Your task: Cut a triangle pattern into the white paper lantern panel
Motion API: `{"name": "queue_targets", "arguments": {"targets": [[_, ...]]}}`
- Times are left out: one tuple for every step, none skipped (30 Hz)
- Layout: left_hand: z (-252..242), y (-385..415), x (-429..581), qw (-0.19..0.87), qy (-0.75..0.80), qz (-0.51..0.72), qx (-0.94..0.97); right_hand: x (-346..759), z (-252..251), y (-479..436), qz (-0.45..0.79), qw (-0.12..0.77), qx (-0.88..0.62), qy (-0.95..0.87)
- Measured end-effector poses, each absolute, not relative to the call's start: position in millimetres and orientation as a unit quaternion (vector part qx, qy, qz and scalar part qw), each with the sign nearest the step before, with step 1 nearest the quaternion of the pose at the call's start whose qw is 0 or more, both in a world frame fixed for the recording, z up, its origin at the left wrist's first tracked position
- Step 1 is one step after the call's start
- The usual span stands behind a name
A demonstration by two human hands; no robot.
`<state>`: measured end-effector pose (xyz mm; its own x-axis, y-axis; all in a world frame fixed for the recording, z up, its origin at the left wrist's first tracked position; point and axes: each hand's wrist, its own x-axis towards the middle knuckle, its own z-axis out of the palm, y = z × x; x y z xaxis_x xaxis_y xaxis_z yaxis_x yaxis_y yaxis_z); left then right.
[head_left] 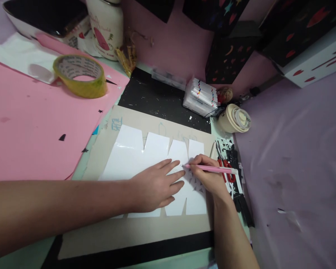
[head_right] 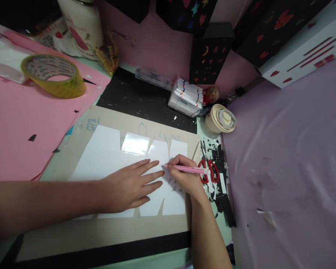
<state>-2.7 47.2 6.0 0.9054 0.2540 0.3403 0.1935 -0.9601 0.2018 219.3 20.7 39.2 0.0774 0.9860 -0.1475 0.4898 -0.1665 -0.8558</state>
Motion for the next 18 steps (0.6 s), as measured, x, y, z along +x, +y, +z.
{"name": "queue_targets", "arguments": {"targets": [[6.3,47.3,-2.6,0.084,0.115,0.185,0.972,219.2,39.2,20.5,0.384,0.324,-0.661,-0.557],[6.7,47.4,-2.4,0.085,0.115,0.185,0.972,219.1,38.9,20.4,0.384,0.326,-0.662,-0.555],[7.0,47.6,-2.2,0.086,0.115,0.185,0.972,219.1,38.6,20.3,0.384,0.329,-0.662,-0.553],[7.3,47.7,-2.0,0.085,0.115,0.183,0.973,219.1,38.1,20.3,0.385,0.331,-0.661,-0.552],[7.5,47.8,-1.8,0.084,0.114,0.182,0.973,219.2,37.6,20.3,0.386,0.334,-0.660,-0.551],[7.6,47.9,-1.7,0.083,0.114,0.181,0.973,219.4,37.1,20.4,0.386,0.336,-0.660,-0.550],[7.6,47.9,-1.6,0.083,0.113,0.182,0.973,219.5,36.7,20.6,0.386,0.337,-0.660,-0.549],[7.5,47.9,-1.6,0.083,0.113,0.183,0.973,219.7,36.4,20.8,0.385,0.339,-0.661,-0.547],[7.4,47.8,-1.6,0.084,0.113,0.184,0.973,219.9,36.2,20.9,0.384,0.339,-0.663,-0.546],[7.3,47.7,-1.8,0.085,0.114,0.184,0.973,220.1,36.0,21.0,0.383,0.339,-0.665,-0.545],[7.2,47.6,-2.0,0.085,0.114,0.184,0.973,220.3,35.9,21.1,0.381,0.339,-0.666,-0.545],[7.2,47.5,-2.3,0.084,0.115,0.182,0.973,220.4,35.8,21.1,0.380,0.338,-0.667,-0.545],[7.2,47.5,-2.7,0.083,0.115,0.181,0.973,220.6,35.8,21.0,0.379,0.337,-0.668,-0.544],[7.2,47.5,-3.0,0.081,0.115,0.179,0.974,220.7,35.7,20.9,0.380,0.337,-0.668,-0.544],[7.2,47.6,-3.2,0.080,0.115,0.179,0.974,220.8,35.5,20.7,0.381,0.339,-0.667,-0.543],[7.2,47.7,-3.3,0.079,0.115,0.178,0.974,220.9,35.3,20.5,0.383,0.340,-0.665,-0.543],[7.1,47.8,-3.4,0.079,0.114,0.177,0.974,221.0,35.1,20.2,0.385,0.341,-0.663,-0.543],[6.9,48.0,-3.3,0.079,0.114,0.176,0.975,221.1,35.0,20.0,0.386,0.342,-0.661,-0.545]]}}
